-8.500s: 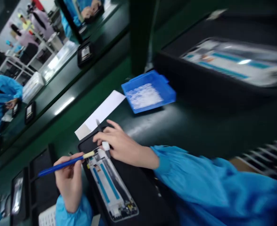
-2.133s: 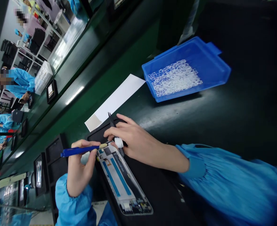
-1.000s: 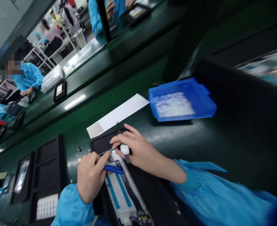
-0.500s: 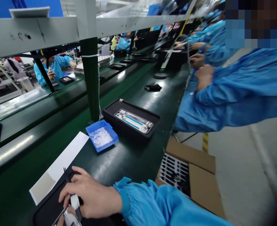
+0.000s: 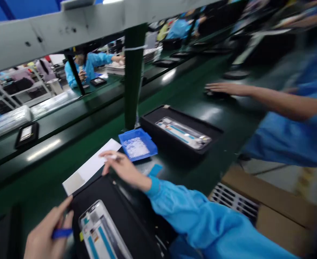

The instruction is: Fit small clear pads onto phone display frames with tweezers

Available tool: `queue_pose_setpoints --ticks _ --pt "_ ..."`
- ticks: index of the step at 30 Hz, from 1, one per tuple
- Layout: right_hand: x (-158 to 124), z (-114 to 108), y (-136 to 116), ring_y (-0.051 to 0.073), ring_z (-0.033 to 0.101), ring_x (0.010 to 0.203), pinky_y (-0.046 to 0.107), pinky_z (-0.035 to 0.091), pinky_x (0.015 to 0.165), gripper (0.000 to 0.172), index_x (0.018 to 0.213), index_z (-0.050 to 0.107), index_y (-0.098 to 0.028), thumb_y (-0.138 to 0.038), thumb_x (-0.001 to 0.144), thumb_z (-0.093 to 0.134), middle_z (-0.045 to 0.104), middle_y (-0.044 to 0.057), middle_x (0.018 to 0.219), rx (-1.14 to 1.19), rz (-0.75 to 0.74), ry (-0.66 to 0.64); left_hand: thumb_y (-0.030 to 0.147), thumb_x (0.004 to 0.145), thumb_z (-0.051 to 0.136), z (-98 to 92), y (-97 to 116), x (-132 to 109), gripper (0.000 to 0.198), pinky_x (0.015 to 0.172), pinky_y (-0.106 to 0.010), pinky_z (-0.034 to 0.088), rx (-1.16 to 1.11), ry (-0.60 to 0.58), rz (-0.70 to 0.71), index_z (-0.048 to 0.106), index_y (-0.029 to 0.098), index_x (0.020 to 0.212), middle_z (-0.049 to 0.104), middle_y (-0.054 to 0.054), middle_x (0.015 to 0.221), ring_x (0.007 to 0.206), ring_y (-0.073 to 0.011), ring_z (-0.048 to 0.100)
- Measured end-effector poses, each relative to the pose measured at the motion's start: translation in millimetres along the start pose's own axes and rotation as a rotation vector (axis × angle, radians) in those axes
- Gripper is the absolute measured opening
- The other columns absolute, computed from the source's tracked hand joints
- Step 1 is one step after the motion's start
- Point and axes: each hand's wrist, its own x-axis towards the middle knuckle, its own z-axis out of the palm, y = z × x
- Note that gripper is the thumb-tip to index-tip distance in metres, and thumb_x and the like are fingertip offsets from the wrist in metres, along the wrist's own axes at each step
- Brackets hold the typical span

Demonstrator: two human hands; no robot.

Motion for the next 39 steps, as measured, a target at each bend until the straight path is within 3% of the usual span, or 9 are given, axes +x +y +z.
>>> queue_pose_setpoints --ticks 2,4,6,9,14,17,23,32,39 --pt "19.8 -1.2 14.0 0.014 0.058 0.062 0.026 0.053 0.065 0.048 0.122 0.06 -0.017 -0.053 0.096 0.043 0.056 -0.002 0.062 0.035 0.069 0.023 0.043 0.09 0.051 -10.8 -10.9 12.6 0.039 0.066 -0.017 0.054 -0.044 0.099 -0.144 0.071 0.022 0.116 0.076 -0.003 0.089 0.072 -0.0149 0.07" --pt "38.1 6.0 33.6 0.015 0.059 0.066 0.025 0.054 0.06 0.054 0.121 0.062 -0.016 -0.058 0.092 0.047 0.053 -0.001 0.062 0.058 0.126 -0.027 0.037 0.092 0.045 -12.4 -22.1 28.0 0.037 0.08 -0.023 0.055 -0.046 0.069 -0.238 0.073 0.021 0.111 0.075 -0.004 0.104 0.092 -0.0191 0.071" --pt "51.6 18.6 54.0 0.017 0.061 0.068 0.026 0.055 0.059 0.052 0.113 0.065 -0.015 -0.059 0.088 0.053 0.055 0.001 0.063 0.059 0.186 -0.098 0.021 0.089 0.045 -4.2 -32.8 42.5 0.036 0.089 -0.027 0.053 0.027 -0.147 -0.302 0.072 0.025 0.112 0.073 -0.003 0.112 0.103 -0.021 0.068" --pt "63.9 35.6 78.8 0.016 0.062 0.064 0.027 0.056 0.061 0.046 0.102 0.066 -0.014 -0.056 0.086 0.057 0.059 0.003 0.064 0.02 0.242 -0.147 0.012 0.087 0.048 19.0 -42.6 57.7 0.041 0.094 -0.028 0.051 0.125 -0.43 -0.289 0.068 0.029 0.119 0.069 -0.001 0.119 0.109 -0.0203 0.065" --pt "81.3 45.3 98.1 0.016 0.063 0.067 0.026 0.056 0.063 0.038 0.097 0.062 -0.015 -0.05 0.082 0.062 0.062 0.003 0.071 -0.083 0.224 -0.071 0.034 0.094 0.051 51.6 -42.5 68.7 0.038 0.091 -0.033 0.054 0.148 -0.625 -0.087 0.058 0.038 0.131 0.047 0.002 0.148 0.113 -0.0231 0.064" --pt "88.3 47.7 98.7 0.017 0.064 0.07 0.027 0.056 0.063 0.035 0.095 0.063 -0.016 -0.048 0.081 0.062 0.064 0.005 0.077 -0.13 0.193 -0.046 0.038 0.095 0.048 58.9 -41.7 74.6 0.042 0.085 -0.038 0.057 0.253 -0.665 -0.052 0.051 0.039 0.137 0.039 0.0 0.154 0.105 -0.026 0.067" --pt "84.1 50.7 96.1 0.019 0.065 0.061 0.03 0.055 0.063 0.025 0.08 0.061 -0.018 -0.043 0.08 0.064 0.067 0.003 0.067 -0.185 0.181 -0.103 0.022 0.098 0.037 63.7 -40.8 85.4 0.051 0.077 -0.038 0.058 0.409 -0.719 -0.017 0.038 0.037 0.147 0.03 -0.001 0.159 0.102 -0.026 0.068" --pt "83.5 50.8 92.3 0.019 0.068 0.063 0.028 0.052 0.063 0.019 0.074 0.053 -0.02 -0.032 0.077 0.068 0.069 0.001 0.063 -0.217 0.214 -0.143 0.044 0.097 0.04 68.6 -38.1 86.6 0.052 0.071 -0.04 0.056 0.389 -0.795 0.02 0.031 0.044 0.149 0.021 -0.007 0.162 0.088 -0.0286 0.07" --pt "82.4 51.8 85.6 0.019 0.067 0.061 0.028 0.049 0.062 0.017 0.07 0.056 -0.02 -0.027 0.075 0.07 0.069 0.001 0.061 -0.235 0.235 -0.169 0.044 0.097 0.039 72.7 -39.2 85.9 0.05 0.071 -0.042 0.056 0.362 -0.78 -0.002 0.033 0.047 0.146 0.024 -0.007 0.161 0.09 -0.0301 0.07"
